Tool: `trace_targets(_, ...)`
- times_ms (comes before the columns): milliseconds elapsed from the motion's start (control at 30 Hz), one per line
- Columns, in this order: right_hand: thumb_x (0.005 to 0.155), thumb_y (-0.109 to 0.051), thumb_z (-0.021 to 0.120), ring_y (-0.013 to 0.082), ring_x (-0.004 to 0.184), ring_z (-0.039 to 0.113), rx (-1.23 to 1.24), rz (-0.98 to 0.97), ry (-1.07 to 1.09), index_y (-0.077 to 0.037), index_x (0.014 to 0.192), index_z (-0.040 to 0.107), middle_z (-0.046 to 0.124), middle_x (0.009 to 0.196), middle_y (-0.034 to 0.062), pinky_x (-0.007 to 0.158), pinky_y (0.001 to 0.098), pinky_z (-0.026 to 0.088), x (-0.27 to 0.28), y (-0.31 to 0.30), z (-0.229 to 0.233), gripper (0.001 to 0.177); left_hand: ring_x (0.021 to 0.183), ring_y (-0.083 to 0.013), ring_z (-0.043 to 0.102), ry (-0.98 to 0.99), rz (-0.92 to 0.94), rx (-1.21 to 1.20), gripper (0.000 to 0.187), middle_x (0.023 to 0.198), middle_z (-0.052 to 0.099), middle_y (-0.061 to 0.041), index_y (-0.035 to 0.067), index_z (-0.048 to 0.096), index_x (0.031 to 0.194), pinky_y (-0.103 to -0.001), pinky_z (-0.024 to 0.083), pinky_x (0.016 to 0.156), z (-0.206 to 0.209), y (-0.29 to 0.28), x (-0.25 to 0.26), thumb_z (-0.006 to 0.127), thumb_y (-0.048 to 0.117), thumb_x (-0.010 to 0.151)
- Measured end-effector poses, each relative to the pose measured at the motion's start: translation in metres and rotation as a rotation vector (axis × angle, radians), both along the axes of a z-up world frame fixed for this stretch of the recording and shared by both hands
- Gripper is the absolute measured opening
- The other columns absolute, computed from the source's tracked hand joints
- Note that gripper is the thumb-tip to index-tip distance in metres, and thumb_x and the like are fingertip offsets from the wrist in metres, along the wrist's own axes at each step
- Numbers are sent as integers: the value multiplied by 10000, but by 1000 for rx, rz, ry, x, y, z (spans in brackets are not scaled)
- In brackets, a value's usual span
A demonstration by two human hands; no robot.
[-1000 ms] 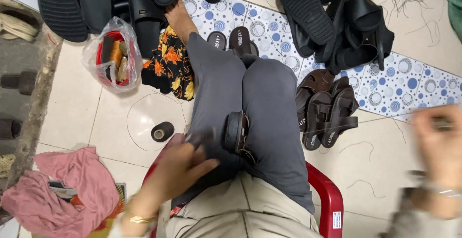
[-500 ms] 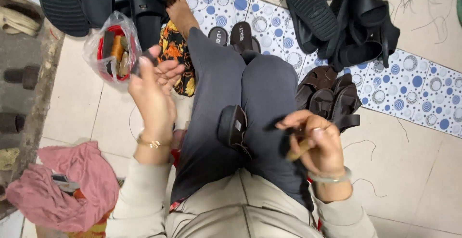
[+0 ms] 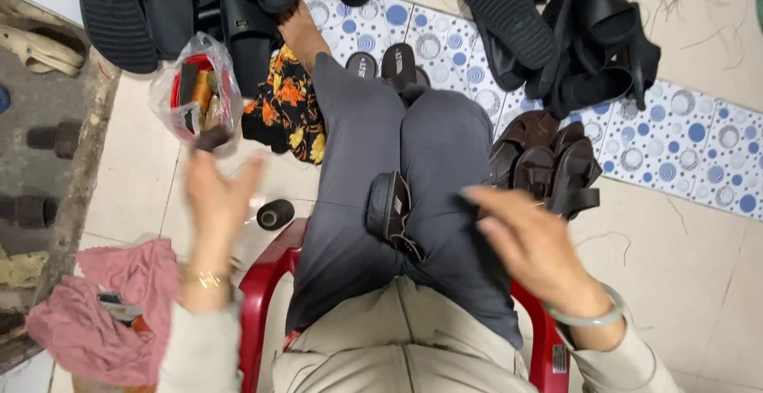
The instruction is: Hand-stitching the upper part of a sandal to the sole using a needle and thread.
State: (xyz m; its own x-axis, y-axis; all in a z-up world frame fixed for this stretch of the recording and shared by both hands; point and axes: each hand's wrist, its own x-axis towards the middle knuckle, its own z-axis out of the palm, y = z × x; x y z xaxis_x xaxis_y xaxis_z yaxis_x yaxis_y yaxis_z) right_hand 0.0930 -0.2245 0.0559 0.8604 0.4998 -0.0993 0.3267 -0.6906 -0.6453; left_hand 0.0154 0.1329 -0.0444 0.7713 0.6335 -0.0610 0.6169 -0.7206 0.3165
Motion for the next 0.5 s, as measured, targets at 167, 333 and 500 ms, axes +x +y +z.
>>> trace_targets(167, 864, -172, 502, 288, 497, 588, -30, 360, -120, -221, 1185, 585, 565, 611, 83, 458, 386, 477, -9, 47, 12, 335, 739, -340, 595, -15, -380, -300, 665, 636, 623, -188, 26, 624, 754, -416, 430, 774, 98, -135, 3, 732, 655, 566)
trace_targets(333, 866, -188, 500, 217, 403, 521, -55, 402, -120, -280, 1208, 581, 501, 541, 7, 391, 288, 418, 0, 55, -1, 364, 739, -347, 575, -94, -422, -343, 533, 508, 534, -184, 18, 551, 585, -420, 441, 744, 32, -121, -9, 716, 521, 646)
trace_targets(500, 864, -201, 524, 218, 385, 499, -32, 403, -116, -290, 1212, 583, 494, 527, 11, 372, 281, 396, 0, 59, -6, 364, 768, -328, 550, -39, -458, -466, 513, 526, 535, -190, 15, 558, 653, -416, 401, 775, 42, -120, -8, 675, 512, 693)
